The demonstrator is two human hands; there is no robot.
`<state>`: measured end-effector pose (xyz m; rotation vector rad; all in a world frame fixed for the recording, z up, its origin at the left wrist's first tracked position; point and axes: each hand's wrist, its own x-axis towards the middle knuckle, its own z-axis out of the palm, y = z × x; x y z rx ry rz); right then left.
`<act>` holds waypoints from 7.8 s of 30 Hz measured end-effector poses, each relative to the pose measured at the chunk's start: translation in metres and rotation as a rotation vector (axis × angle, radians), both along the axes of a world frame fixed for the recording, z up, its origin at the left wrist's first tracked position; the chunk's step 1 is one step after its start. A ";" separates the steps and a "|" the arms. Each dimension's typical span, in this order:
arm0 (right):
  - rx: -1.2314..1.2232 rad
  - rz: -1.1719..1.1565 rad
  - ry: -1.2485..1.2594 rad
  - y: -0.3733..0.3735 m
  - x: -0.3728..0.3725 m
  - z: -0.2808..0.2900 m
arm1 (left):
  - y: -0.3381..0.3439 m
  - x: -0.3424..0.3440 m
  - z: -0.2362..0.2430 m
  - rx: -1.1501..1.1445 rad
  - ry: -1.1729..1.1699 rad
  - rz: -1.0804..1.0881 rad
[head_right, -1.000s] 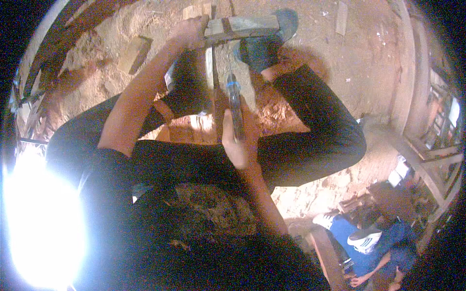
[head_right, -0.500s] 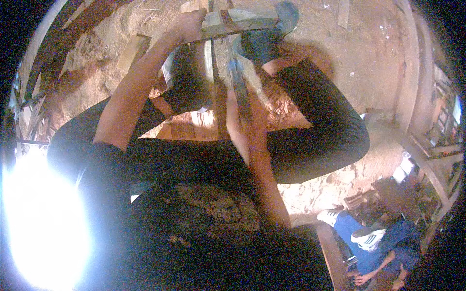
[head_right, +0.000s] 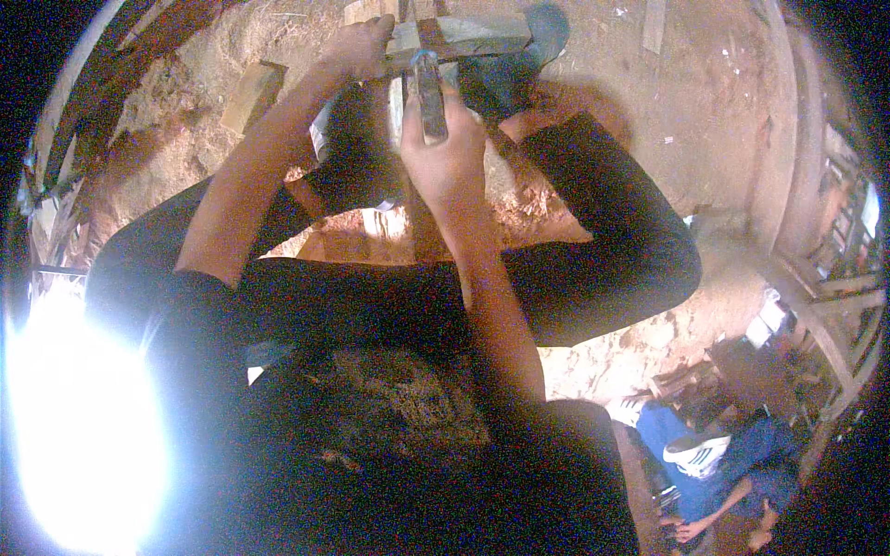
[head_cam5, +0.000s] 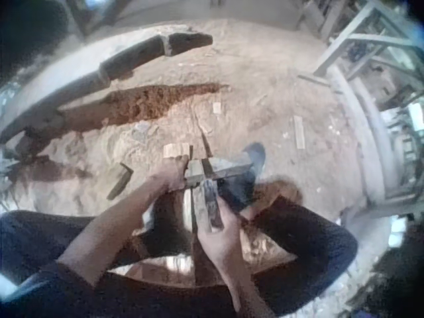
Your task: The person sits on the floor and uses a hand saw to cut a small wooden block held between their legs. They repeatedly saw back and forth along the same line to split the wood.
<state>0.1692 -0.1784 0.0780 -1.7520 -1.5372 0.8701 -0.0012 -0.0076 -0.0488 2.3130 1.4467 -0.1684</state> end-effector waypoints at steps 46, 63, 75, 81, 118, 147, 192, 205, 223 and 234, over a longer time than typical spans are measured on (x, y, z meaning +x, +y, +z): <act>-0.023 -0.100 0.303 -0.025 0.008 -0.012 | 0.008 -0.003 -0.017 0.021 0.036 0.072; 0.034 -0.039 0.104 -0.076 0.025 0.040 | 0.006 0.009 -0.001 0.023 0.082 0.100; -0.248 -0.215 0.199 -0.126 0.020 0.102 | 0.009 0.006 -0.018 0.067 0.065 0.130; -0.101 -0.046 0.019 -0.073 0.018 0.037 | 0.002 0.012 -0.015 0.029 0.050 0.105; -0.016 -0.044 0.018 -0.034 0.010 0.009 | 0.007 0.009 -0.011 -0.009 0.021 0.125; -0.095 -0.100 -0.014 -0.099 0.028 0.048 | 0.013 0.014 -0.018 0.019 0.065 0.084; -0.081 -0.074 0.220 0.007 0.009 -0.002 | 0.010 0.009 -0.014 0.011 0.027 0.062; -0.017 -0.075 0.236 0.017 0.011 0.000 | 0.010 0.012 -0.006 -0.021 0.041 0.108; -0.200 -0.140 0.058 -0.106 0.027 0.067 | 0.008 0.003 0.001 -0.038 0.081 0.077; -0.293 -0.086 0.079 -0.065 0.036 0.050 | 0.022 0.007 -0.016 -0.034 0.090 0.072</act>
